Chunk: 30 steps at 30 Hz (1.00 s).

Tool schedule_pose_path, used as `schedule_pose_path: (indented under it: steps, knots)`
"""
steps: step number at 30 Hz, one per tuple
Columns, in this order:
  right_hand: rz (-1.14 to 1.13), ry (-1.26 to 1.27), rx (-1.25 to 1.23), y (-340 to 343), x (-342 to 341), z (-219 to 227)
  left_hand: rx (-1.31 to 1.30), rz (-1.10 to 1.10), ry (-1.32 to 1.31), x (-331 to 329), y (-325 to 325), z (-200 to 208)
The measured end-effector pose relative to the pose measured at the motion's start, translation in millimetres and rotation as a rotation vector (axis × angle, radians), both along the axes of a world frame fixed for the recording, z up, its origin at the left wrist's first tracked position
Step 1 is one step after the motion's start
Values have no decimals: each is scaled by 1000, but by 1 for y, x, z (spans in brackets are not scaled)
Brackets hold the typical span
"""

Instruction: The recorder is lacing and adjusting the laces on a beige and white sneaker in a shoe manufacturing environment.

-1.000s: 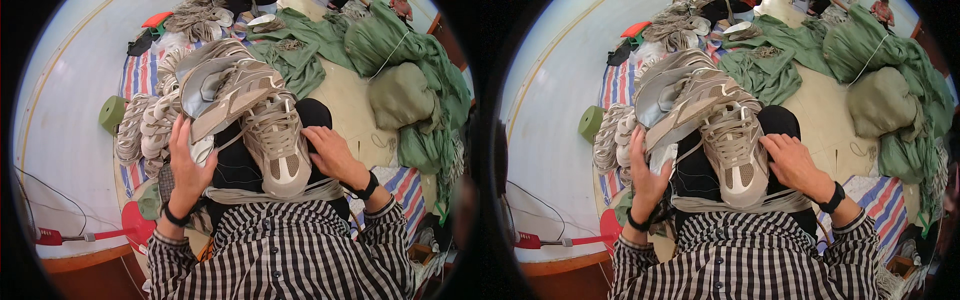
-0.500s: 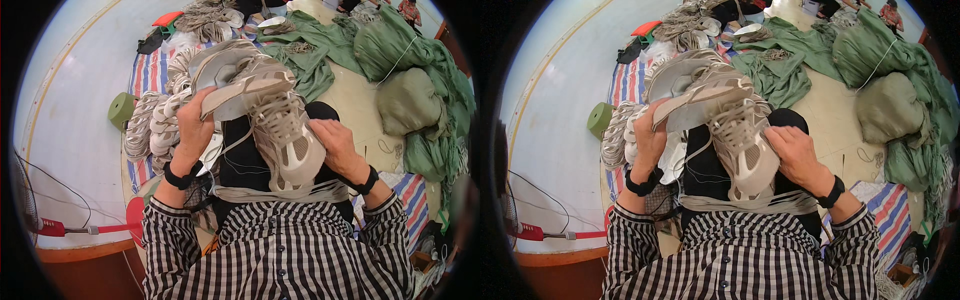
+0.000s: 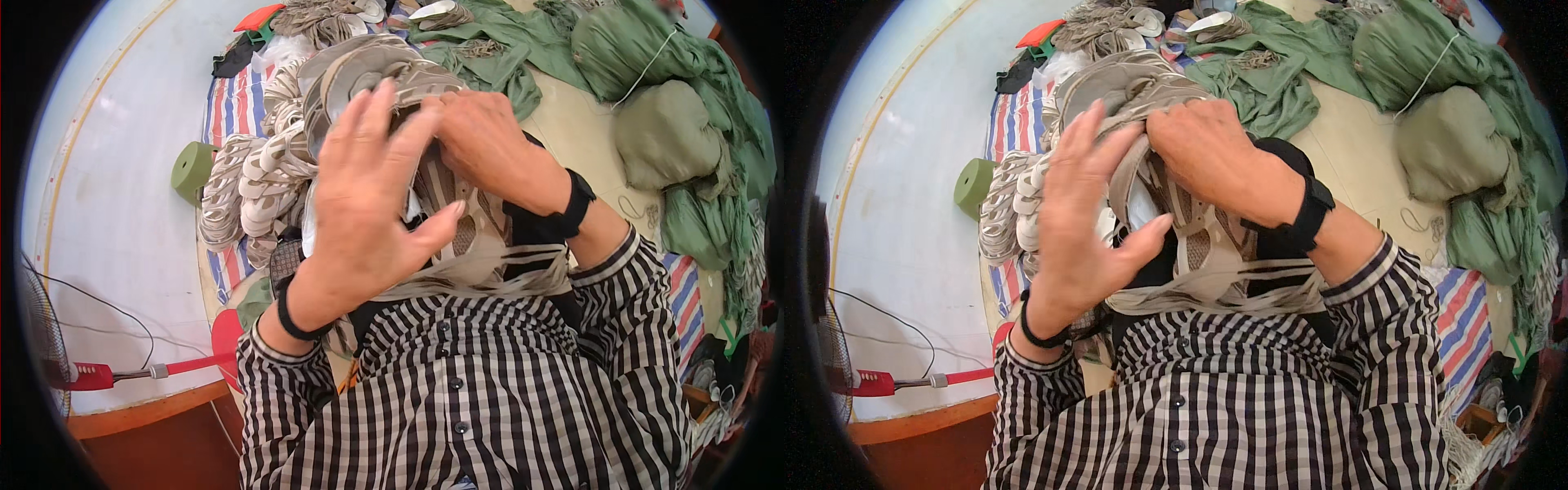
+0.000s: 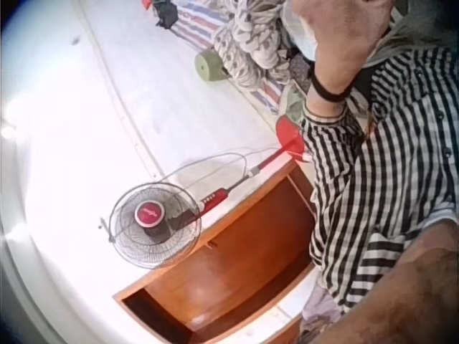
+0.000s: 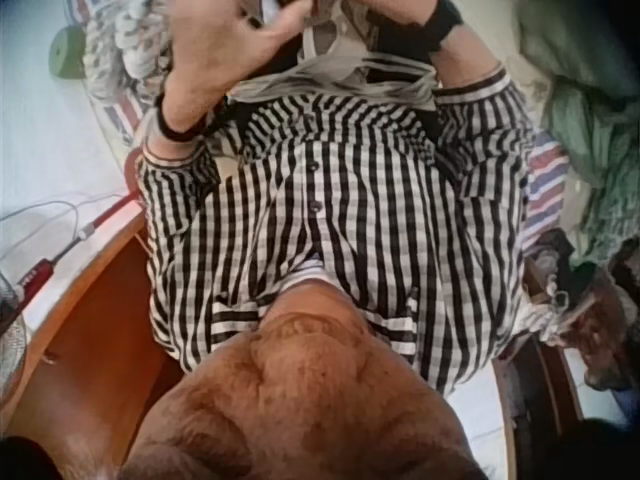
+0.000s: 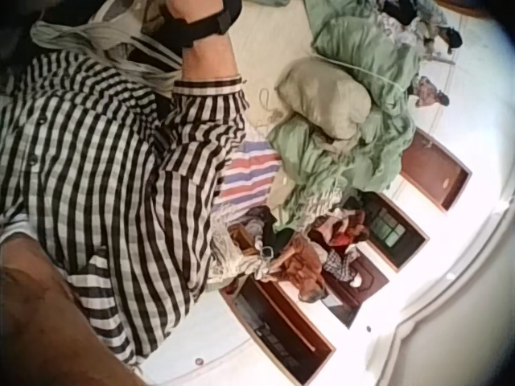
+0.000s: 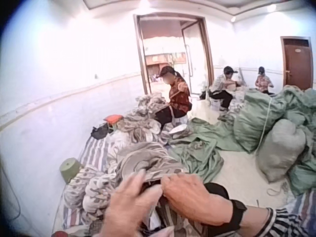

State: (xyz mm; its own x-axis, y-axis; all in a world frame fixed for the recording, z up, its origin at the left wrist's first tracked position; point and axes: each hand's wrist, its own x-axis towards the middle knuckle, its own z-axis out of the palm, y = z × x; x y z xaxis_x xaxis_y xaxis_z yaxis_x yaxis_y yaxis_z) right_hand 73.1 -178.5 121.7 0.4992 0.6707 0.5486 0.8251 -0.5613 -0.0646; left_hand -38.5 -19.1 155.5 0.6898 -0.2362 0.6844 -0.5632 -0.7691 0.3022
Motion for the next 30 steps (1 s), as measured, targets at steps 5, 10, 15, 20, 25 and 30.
schedule_pose_path:
  steps: [5, 10, 15, 20, 25, 30]
  knots:
    - [-49, 216, 129, -15, -1, -19, 318, 362, -121, 30, 27, -29]
    - [-201, 458, 238, -34, -10, -50, 203, 194, -13, 37, 34, -27]
    - [-283, 578, 172, -28, -2, -50, 200, 153, 27, 37, 17, -26]
    - [-358, 870, 171, -23, -7, -50, 267, 147, -71, 48, 14, -22]
    - [-305, 839, 221, -29, -9, -61, 89, 139, -38, 93, 64, -18]
    - [-221, 956, 247, -48, -12, -73, -139, 249, 156, 106, 125, -22]
